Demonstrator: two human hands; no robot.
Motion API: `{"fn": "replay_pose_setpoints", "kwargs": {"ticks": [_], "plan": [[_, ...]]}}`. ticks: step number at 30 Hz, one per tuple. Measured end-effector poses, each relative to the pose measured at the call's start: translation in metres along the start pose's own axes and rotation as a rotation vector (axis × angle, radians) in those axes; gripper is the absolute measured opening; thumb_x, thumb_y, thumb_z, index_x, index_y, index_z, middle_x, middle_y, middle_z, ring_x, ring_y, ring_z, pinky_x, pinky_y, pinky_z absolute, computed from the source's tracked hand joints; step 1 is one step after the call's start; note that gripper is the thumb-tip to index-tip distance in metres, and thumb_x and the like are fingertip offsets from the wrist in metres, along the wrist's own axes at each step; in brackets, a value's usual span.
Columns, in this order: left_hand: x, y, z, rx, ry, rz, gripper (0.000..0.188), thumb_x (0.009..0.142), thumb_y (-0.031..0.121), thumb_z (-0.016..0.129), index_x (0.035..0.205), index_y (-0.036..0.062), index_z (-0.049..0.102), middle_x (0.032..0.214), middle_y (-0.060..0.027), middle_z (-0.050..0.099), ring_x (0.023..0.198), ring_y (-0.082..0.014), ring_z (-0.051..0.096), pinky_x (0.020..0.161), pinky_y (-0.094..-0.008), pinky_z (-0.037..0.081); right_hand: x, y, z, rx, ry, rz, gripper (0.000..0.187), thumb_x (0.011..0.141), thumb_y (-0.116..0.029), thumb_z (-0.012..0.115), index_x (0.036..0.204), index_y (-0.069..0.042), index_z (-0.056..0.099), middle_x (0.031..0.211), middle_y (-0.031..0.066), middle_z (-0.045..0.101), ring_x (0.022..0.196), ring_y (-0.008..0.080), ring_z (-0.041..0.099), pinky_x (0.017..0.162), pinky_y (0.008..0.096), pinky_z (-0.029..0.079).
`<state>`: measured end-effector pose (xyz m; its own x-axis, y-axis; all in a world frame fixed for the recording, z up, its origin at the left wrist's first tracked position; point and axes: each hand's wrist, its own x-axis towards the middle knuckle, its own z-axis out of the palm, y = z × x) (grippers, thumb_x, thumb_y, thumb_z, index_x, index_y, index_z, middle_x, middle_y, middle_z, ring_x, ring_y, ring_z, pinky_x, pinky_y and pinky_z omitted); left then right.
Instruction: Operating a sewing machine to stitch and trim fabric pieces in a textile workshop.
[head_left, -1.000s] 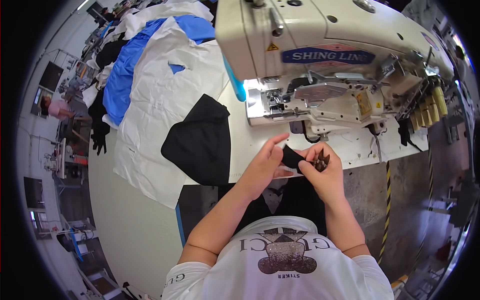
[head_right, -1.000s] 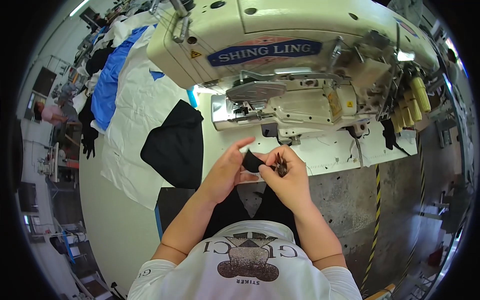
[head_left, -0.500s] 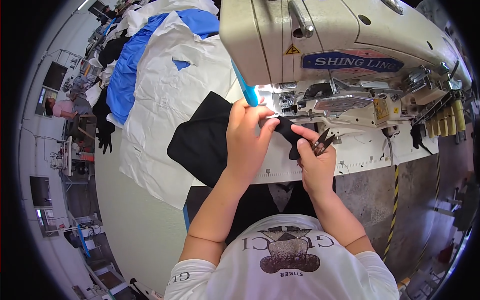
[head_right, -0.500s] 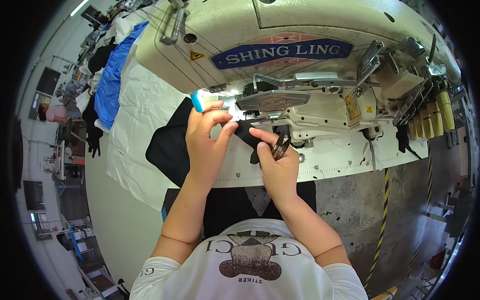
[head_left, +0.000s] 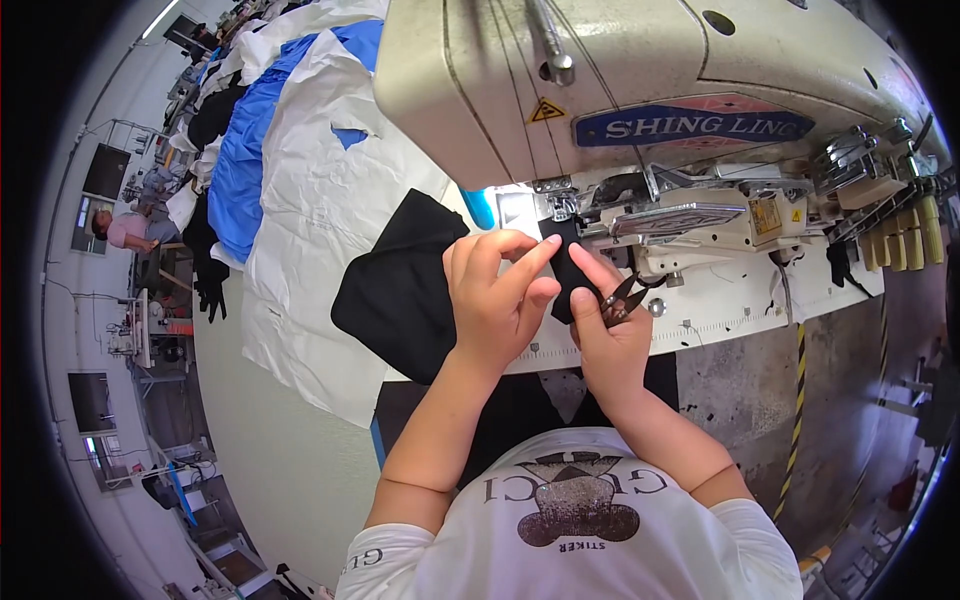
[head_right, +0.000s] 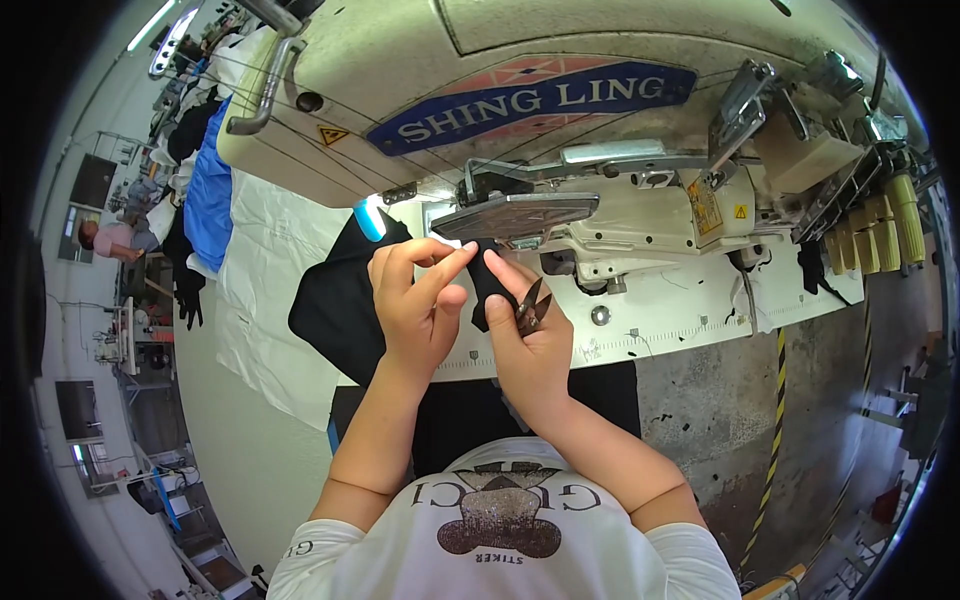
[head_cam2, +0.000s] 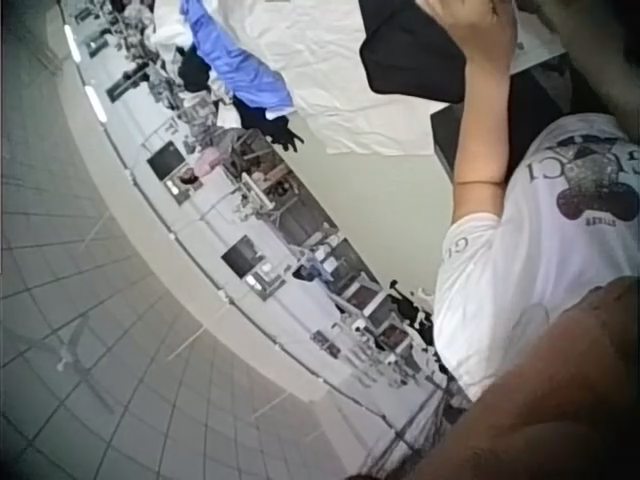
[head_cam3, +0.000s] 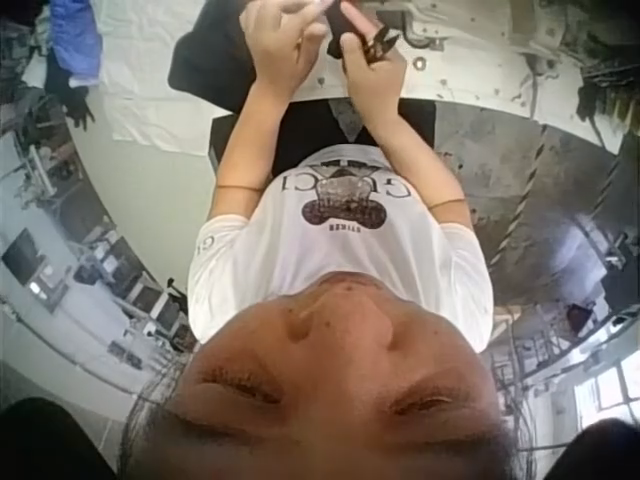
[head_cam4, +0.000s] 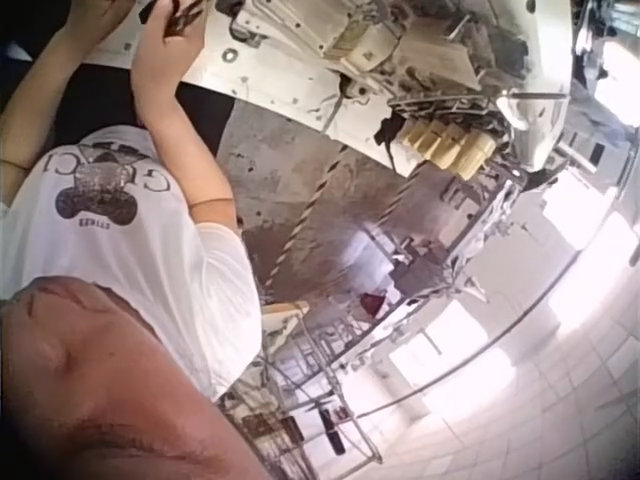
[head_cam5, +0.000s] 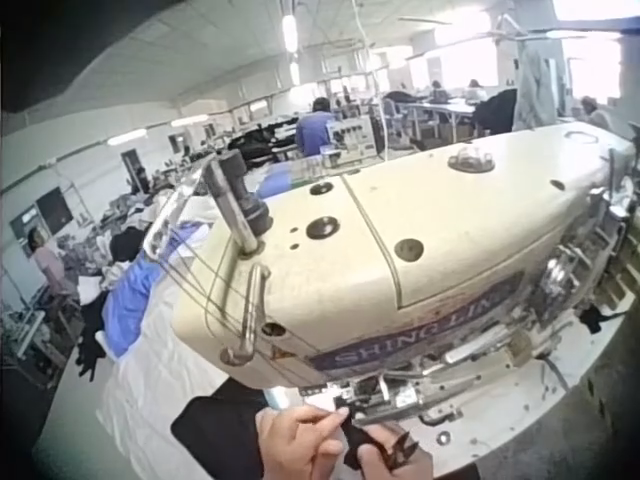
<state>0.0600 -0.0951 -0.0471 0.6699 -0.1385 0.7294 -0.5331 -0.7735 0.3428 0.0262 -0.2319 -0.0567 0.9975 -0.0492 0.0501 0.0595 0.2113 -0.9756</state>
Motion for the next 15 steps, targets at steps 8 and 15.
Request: {"fn": "replay_pose_setpoints", "kwargs": {"ticks": [8, 15], "plan": [[0.0010, -0.0033, -0.0010, 0.045, -0.062, -0.039, 0.045, 0.096, 0.048, 0.046, 0.104, 0.0116, 0.071, 0.099, 0.0002, 0.060, 0.085, -0.0192, 0.051, 0.083, -0.0362, 0.035, 0.0010, -0.0002, 0.0046, 0.155, -0.010, 0.098, 0.034, 0.098, -0.011, 0.053, 0.130, -0.004, 0.056, 0.073, -0.0039, 0.053, 0.052, 0.0011, 0.039, 0.046, 0.0182, 0.030], [0.0000, -0.0052, -0.0049, 0.057, -0.074, -0.020, 0.045, 0.097, 0.047, 0.045, 0.104, 0.0112, 0.071, 0.109, 0.0022, 0.066, 0.090, -0.0193, 0.054, 0.086, -0.0359, 0.035, 0.0014, 0.0062, 0.0033, 0.187, -0.033, 0.093, 0.025, 0.098, -0.014, 0.054, 0.119, -0.001, 0.061, 0.066, -0.0058, 0.047, 0.050, 0.0006, 0.037, 0.046, 0.0185, 0.028]]}}
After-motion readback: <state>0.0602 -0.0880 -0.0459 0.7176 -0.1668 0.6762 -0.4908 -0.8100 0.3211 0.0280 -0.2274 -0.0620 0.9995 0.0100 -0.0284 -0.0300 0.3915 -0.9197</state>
